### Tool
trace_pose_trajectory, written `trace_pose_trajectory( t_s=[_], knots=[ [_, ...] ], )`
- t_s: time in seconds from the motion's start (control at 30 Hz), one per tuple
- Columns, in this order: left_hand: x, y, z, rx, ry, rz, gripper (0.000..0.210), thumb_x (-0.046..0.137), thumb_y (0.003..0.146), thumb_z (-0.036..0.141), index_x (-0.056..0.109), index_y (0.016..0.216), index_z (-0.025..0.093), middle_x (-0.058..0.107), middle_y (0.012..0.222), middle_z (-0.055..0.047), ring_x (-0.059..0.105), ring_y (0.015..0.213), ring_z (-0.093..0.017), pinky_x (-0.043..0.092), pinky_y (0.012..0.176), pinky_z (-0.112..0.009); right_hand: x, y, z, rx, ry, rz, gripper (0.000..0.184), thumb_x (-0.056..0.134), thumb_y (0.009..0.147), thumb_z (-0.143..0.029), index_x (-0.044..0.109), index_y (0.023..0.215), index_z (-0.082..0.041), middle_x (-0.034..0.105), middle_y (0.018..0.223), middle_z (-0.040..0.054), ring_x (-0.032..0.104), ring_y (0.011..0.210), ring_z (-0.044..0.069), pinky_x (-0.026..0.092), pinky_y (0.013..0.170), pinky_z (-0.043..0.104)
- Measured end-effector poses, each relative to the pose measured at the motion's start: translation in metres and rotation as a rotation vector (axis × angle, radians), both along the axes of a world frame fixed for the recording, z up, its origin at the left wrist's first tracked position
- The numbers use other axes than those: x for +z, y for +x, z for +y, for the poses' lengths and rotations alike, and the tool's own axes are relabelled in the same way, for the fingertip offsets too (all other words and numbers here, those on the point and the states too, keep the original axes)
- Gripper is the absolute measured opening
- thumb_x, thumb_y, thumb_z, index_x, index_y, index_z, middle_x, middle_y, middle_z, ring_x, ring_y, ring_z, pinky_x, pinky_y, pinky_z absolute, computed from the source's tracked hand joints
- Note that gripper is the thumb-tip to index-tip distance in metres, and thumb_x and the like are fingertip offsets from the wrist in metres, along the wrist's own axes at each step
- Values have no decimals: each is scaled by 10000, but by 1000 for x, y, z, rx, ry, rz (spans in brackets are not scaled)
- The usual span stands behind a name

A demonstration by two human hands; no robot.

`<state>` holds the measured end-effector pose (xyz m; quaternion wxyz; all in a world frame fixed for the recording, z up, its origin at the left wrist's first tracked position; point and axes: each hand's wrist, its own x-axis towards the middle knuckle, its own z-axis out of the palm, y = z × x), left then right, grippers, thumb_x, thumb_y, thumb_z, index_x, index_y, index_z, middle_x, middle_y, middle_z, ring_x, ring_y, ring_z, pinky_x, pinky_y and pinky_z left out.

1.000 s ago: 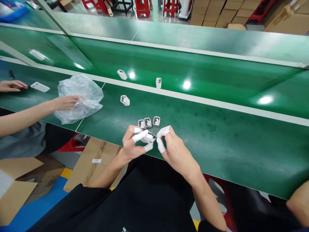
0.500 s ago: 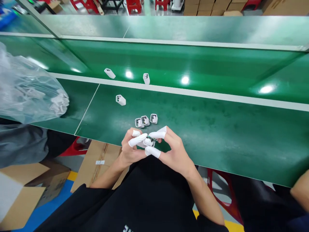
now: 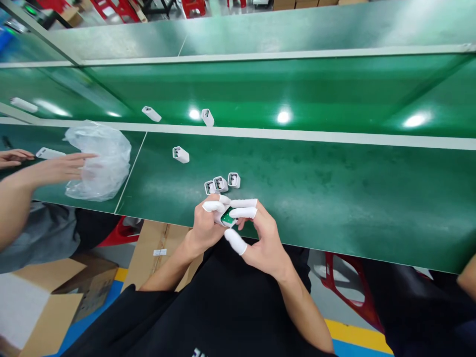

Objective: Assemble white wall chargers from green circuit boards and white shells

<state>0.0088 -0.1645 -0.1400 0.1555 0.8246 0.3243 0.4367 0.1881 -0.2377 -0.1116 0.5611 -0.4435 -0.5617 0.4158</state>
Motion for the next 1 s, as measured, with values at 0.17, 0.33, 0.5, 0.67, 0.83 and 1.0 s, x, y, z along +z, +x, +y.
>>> trace_pose_trajectory(
  t_s=[0.17, 0.33, 0.5, 0.67, 0.83, 1.0],
  knots=[
    [5, 5, 2, 48, 69, 10, 283, 707, 1020, 309, 579, 1252, 208, 709, 1069, -77, 717, 920, -221, 613, 773, -351, -7, -20, -1, -214, -1, 22, 246, 826, 967, -200, 713, 1171, -279, 742, 1293, 94, 729, 939, 200, 666, 775, 377],
    [13, 1, -5, 38, 35, 63, 496, 777, 995, 293, 583, 1435, 173, 668, 1184, -139, 690, 1050, -267, 624, 840, -394, -15, -22, -3, -240, 37, 10, 431, 841, 947, -157, 711, 1341, -275, 755, 1224, 83, 748, 978, 210, 691, 814, 374],
    [17, 3, -11, 34, -51, 116, 464, 748, 991, 263, 613, 1420, 147, 654, 1154, -141, 655, 1063, -280, 617, 872, -417, -20, -17, -1, -266, 273, -168, 591, 830, 928, -54, 676, 1451, -280, 768, 1343, 122, 805, 1044, 243, 725, 797, 384],
    [13, 0, -11, -15, -73, 175, 356, 676, 973, 198, 618, 1321, 150, 688, 1068, -133, 610, 985, -298, 579, 859, -459, -31, -7, 0, -314, 480, -485, 645, 849, 931, -95, 683, 1526, -281, 794, 1297, 150, 843, 984, 295, 748, 723, 405],
    [7, -4, -12, -35, -43, 262, 245, 652, 934, 196, 623, 1173, 149, 649, 991, -133, 579, 914, -305, 560, 776, -459, -41, -1, -3, -247, 402, -448, 614, 841, 942, -150, 708, 1514, -331, 792, 1312, 132, 842, 1035, 327, 761, 763, 450],
    [8, -3, -11, -46, -47, 189, 418, 690, 876, 198, 582, 1276, 151, 662, 1036, -137, 615, 959, -317, 558, 808, -477, -37, 0, -2, -213, 197, -223, 560, 890, 920, -231, 721, 1453, -257, 802, 1247, 121, 818, 1082, 318, 742, 858, 469]
  ],
)
